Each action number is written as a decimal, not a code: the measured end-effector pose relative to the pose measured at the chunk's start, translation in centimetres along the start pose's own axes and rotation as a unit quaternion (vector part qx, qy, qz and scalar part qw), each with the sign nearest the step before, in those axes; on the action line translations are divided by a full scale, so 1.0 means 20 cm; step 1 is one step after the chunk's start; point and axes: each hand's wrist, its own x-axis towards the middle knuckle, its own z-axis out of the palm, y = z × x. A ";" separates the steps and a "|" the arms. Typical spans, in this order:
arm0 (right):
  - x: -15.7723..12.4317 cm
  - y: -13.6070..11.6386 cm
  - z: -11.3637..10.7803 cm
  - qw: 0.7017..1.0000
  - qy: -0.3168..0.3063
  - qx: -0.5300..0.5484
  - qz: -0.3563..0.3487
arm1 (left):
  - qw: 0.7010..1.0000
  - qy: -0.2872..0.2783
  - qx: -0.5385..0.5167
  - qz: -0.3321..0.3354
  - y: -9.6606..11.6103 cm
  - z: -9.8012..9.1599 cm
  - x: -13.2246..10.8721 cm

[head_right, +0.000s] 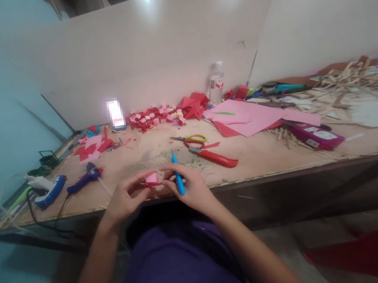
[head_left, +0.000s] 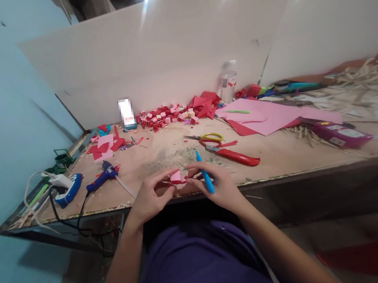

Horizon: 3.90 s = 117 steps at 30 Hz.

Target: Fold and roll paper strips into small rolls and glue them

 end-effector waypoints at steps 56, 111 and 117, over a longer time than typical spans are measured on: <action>0.05 -0.03 0.11 0.998 0.047 0.018 -0.023 | 0.978 0.100 0.186 0.005 -0.05 0.04 0.06; 0.05 -0.06 0.11 0.999 0.038 -0.012 -0.016 | 0.970 0.076 0.229 0.004 -0.05 0.05 0.06; 0.05 -0.06 0.11 0.999 0.037 -0.008 -0.012 | 0.971 0.075 0.229 0.004 -0.05 0.05 0.06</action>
